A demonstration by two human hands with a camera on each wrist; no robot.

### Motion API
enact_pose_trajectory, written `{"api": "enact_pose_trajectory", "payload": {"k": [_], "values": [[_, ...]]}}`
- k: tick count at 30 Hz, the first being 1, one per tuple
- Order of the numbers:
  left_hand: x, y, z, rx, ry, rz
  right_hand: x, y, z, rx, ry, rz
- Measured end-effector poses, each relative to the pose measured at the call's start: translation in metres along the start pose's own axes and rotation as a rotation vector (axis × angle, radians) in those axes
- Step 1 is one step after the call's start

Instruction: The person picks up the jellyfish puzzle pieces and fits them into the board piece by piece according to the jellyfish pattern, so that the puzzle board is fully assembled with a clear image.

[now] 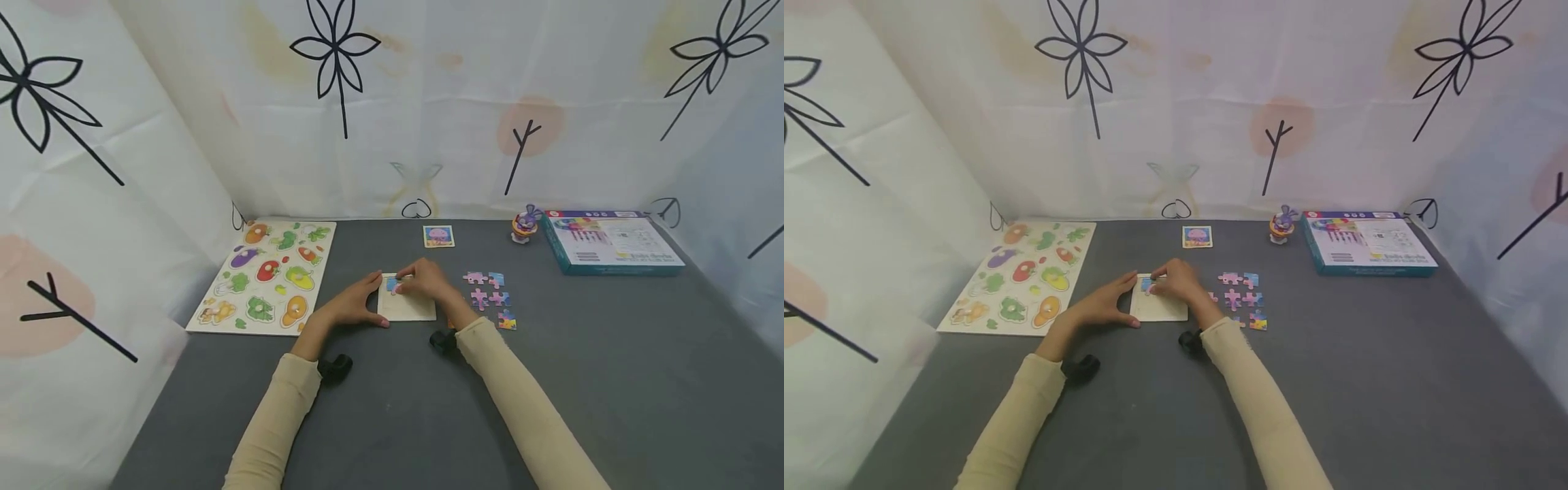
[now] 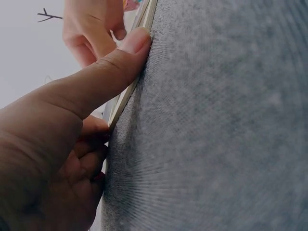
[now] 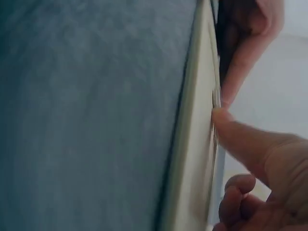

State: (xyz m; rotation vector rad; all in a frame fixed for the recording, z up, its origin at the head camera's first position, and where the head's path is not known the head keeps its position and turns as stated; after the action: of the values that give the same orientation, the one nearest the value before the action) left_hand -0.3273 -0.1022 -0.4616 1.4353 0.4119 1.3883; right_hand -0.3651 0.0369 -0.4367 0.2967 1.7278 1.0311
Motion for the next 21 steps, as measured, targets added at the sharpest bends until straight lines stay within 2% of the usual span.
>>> {"api": "enact_pose_trajectory", "payload": {"k": [5,11,16,21], "values": [[0.0023,0.0007,-0.0006,-0.005,0.018,0.009,0.0010,-0.0045,-0.0012,0.042,-0.011,-0.051],[0.0027,0.0008,-0.0011,-0.004,0.029,-0.022,0.0012,-0.0034,-0.0019,0.091,0.003,-0.054],[0.0022,0.0004,-0.0008,-0.003,0.017,-0.012,0.0033,-0.0051,-0.0032,0.094,-0.002,-0.057],[0.0006,-0.0007,-0.0003,-0.008,0.013,-0.002,0.0041,-0.0061,-0.0038,0.065,0.005,-0.079]]}}
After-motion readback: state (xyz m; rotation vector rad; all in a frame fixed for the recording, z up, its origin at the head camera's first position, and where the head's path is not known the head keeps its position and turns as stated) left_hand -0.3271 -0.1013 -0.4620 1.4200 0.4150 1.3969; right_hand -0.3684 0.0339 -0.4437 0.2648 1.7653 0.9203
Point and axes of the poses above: each hand's wrist, its own z-axis away from the middle knuckle, its own y-axis out of the back of the hand, x = y × z, the point moved 7 cm from there along -z, towards the middle knuckle, and after that the axes turned 12 degrees about y, right-handed, at the moved point
